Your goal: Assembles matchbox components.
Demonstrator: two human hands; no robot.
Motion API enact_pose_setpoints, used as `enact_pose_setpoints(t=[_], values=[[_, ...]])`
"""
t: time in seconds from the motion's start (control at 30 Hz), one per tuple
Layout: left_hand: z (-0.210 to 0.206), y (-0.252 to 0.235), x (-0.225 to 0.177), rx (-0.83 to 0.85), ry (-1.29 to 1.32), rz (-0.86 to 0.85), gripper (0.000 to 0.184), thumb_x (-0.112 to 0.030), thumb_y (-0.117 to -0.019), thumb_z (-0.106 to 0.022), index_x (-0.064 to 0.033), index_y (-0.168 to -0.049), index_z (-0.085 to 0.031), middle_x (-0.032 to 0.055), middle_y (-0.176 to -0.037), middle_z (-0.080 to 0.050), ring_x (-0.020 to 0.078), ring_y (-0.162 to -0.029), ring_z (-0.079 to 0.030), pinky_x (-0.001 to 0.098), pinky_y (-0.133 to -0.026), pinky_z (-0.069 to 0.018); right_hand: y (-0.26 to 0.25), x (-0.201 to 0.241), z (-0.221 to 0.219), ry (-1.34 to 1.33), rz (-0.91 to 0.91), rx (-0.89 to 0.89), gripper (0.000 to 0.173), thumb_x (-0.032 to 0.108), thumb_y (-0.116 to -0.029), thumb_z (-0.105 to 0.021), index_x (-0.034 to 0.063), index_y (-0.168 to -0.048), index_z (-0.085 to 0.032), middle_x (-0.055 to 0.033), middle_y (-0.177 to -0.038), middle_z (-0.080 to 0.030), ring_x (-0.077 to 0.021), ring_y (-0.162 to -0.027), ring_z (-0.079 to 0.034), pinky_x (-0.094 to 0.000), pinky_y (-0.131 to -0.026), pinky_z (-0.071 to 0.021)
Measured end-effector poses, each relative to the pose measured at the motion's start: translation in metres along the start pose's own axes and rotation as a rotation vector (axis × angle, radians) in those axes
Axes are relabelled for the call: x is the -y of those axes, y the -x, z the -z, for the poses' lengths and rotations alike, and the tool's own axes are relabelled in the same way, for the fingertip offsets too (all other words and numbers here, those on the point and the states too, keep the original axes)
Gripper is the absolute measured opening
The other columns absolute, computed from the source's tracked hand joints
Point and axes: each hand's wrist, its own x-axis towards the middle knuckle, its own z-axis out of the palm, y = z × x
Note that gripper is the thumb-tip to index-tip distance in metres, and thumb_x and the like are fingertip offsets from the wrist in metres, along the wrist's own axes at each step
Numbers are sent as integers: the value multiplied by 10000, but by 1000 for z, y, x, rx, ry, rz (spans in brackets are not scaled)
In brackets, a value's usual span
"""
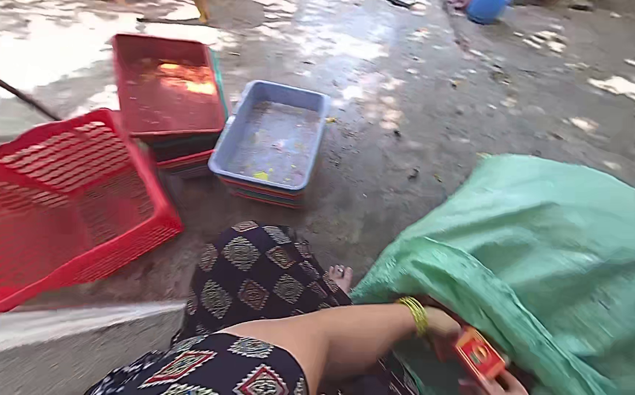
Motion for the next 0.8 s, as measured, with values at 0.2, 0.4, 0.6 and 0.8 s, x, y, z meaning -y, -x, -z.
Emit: enact_pose_setpoints(t=[0.2,0.4,0.6,0.8], values=[[-11,-19,15,40,734,262,436,-302,-1069,-360,-6,-1228,-637,187,-1174,-665,278,-1034,-675,488,-867,-575,-56,-86,58,-111,-7,133,764,81,-960,-662,79,-1551,-178,-200,-1197,-692,-314,-979,-745,-462,-824,-646],[-26,-29,20,33,753,225,621,-263,-868,-770,-23,-1382,-518,188,-1196,-685,288,-1033,-712,468,-868,-613,-58,-85,53,69,30,175,686,231,-929,-760,39,-1466,-377,-120,-1191,-721,-219,-980,-746,-381,-850,-638],[-10,-27,13,-135,-86,337,516,-419,-852,-739,-42,-1201,-693,208,-1135,-706,382,-1117,-662,656,-971,-488,-94,-105,26,789,-150,371,543,330,-924,-763,36,-1343,-581,-189,-1193,-691,-318,-1085,-685,-530,-984,-535],[0,-24,7,-155,-211,421,456,-393,-893,-669,-17,-1146,-708,227,-1177,-692,399,-1174,-638,651,-985,-480,-134,-134,-36,1004,-85,394,697,304,-946,-692,-22,-1500,-423,-269,-1433,-550,-402,-1343,-540,-593,-1117,-424]])
